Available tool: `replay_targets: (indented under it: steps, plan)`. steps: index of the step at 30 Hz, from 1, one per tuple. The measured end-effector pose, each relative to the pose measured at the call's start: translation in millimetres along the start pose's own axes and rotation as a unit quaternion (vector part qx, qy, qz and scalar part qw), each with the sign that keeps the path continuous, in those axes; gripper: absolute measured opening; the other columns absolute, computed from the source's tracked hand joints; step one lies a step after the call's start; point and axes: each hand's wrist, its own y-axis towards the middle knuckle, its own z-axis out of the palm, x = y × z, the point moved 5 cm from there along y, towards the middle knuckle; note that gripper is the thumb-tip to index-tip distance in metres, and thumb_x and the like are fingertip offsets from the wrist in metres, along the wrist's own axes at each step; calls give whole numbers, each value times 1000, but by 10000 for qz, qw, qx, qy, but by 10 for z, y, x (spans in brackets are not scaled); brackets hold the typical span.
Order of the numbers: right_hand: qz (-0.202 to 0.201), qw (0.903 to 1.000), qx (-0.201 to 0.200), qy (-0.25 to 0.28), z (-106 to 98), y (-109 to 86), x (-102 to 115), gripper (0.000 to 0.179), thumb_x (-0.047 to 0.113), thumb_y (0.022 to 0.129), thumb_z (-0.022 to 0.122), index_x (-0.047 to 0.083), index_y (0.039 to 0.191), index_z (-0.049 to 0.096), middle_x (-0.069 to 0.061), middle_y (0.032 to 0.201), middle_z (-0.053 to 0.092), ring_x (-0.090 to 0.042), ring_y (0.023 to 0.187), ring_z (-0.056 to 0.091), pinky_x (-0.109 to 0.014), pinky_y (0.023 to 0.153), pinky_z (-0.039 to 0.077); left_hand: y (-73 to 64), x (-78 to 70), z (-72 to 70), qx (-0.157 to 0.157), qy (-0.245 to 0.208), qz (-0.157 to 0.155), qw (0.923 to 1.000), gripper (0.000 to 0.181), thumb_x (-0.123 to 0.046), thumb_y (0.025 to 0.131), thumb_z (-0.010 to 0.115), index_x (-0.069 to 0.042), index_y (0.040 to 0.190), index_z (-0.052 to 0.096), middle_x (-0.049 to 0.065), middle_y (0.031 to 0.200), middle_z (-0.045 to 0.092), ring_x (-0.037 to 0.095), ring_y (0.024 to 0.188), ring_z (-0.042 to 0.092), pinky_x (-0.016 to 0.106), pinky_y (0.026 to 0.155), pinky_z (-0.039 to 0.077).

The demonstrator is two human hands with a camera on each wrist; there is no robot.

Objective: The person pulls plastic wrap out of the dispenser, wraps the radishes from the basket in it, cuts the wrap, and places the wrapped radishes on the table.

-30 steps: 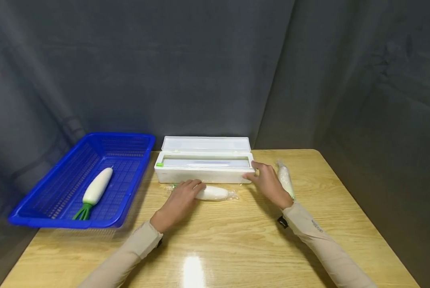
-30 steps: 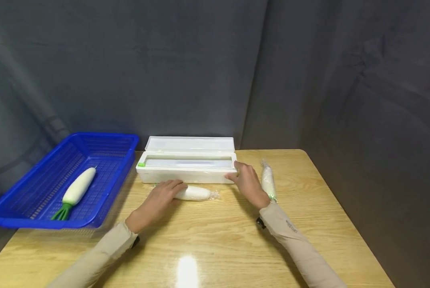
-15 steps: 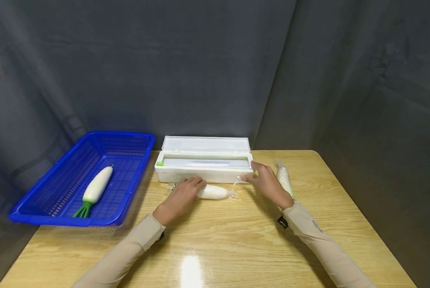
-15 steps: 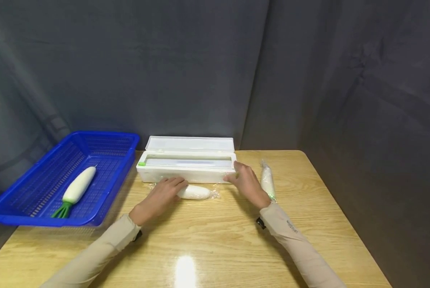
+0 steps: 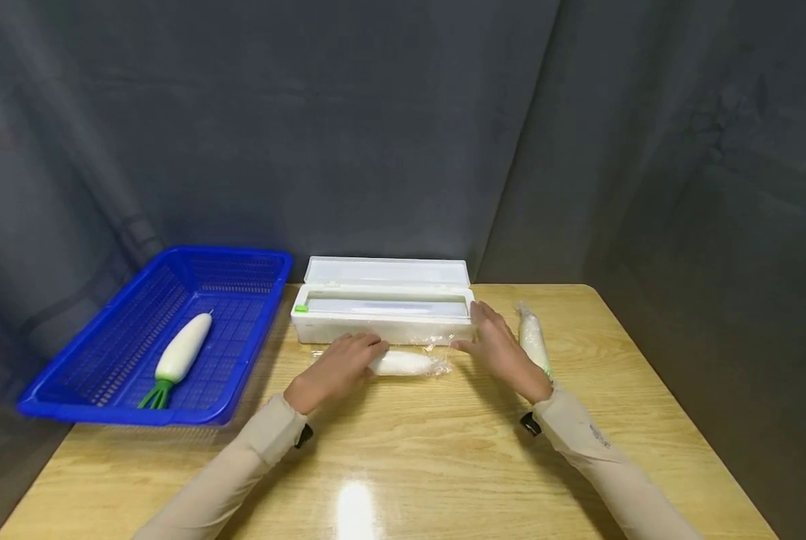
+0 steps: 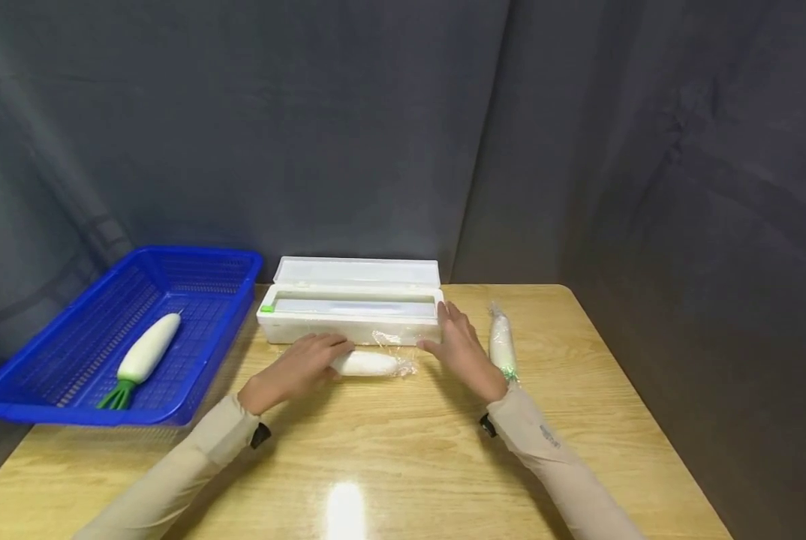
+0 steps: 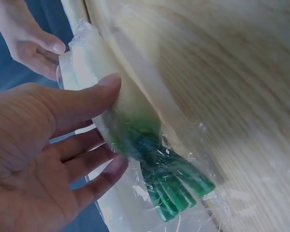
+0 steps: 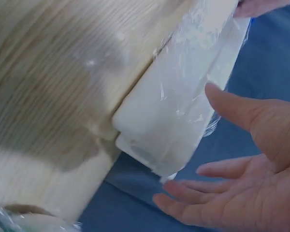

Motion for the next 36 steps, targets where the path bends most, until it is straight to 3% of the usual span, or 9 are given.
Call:
replay_targets:
  steps: [5, 7, 15, 20, 25, 28, 31, 33, 36]
  plan:
    - [-677, 9923, -921, -485, -13, -79, 190, 66, 12, 92, 81, -18, 142, 49, -42, 151, 41, -58, 136, 46, -67, 109, 42, 39, 39, -31, 340, -375, -59, 9987, 47, -8, 85, 85, -2, 128, 67, 15, 122, 70, 33, 108, 69, 48, 89, 57]
    - [-929, 9878, -1094, -600, -1, -85, 234, 58, 10, 93, 79, -17, 137, 54, -40, 149, 45, -56, 135, 49, -67, 109, 43, 66, 59, -41, 442, -526, -51, 9976, 47, -8, 85, 85, -1, 128, 68, 14, 120, 71, 31, 106, 69, 47, 89, 57]
    - [-1117, 9873, -882, -704, 90, -49, 158, 42, 6, 98, 72, -18, 130, 60, -39, 141, 55, -54, 129, 56, -64, 107, 47, 140, 111, -44, 943, -933, 107, 9911, 47, -9, 90, 82, 1, 133, 66, 13, 121, 72, 30, 112, 68, 45, 99, 55]
    - [-1289, 9843, -958, -731, 105, -28, 142, 40, 4, 99, 70, -20, 129, 60, -39, 135, 59, -53, 126, 59, -60, 106, 50, 161, 142, -84, 1319, -1282, -72, 9829, 48, -8, 92, 78, 4, 136, 64, 14, 123, 70, 31, 116, 66, 46, 103, 53]
    - [-1296, 9840, -988, -718, 114, -26, 125, 39, 3, 100, 69, -20, 130, 60, -38, 135, 60, -53, 124, 61, -62, 104, 50, 207, 174, -104, 1702, -1662, -212, 9711, 50, -9, 96, 75, 5, 141, 60, 16, 129, 68, 28, 117, 64, 45, 103, 52]
    - [-1297, 9841, -1024, -658, 114, -23, 113, 39, 2, 98, 70, -20, 129, 61, -38, 135, 61, -52, 124, 61, -66, 106, 47, 229, 204, -85, 1935, -2005, -251, 9601, 50, -9, 98, 72, 6, 143, 58, 17, 132, 67, 25, 111, 62, 44, 101, 52]
    - [-1273, 9841, -1015, -705, 122, -15, 110, 38, 2, 98, 70, -19, 129, 61, -37, 134, 61, -52, 124, 62, -69, 107, 44, 239, 235, -60, 2166, -2405, -361, 9455, 49, -8, 101, 68, 6, 146, 56, 18, 139, 64, 25, 118, 62, 44, 104, 52]
    - [-1247, 9842, -1029, -719, 124, -16, 123, 39, 2, 98, 70, -19, 129, 61, -37, 135, 61, -51, 125, 61, -70, 108, 42, 252, 244, -47, 2265, -2521, -373, 9401, 47, -8, 102, 66, 5, 146, 56, 18, 140, 64, 27, 122, 62, 43, 104, 52]
    - [-1390, 9804, -1160, -772, 122, -45, 203, 38, 2, 98, 70, -18, 129, 62, -36, 134, 62, -50, 126, 61, -71, 110, 40, 282, 237, -12, 2440, -2584, -232, 9344, 22, -10, 104, 63, 6, 118, 67, 13, 110, 67, 20, 100, 61, 33, 91, 51]
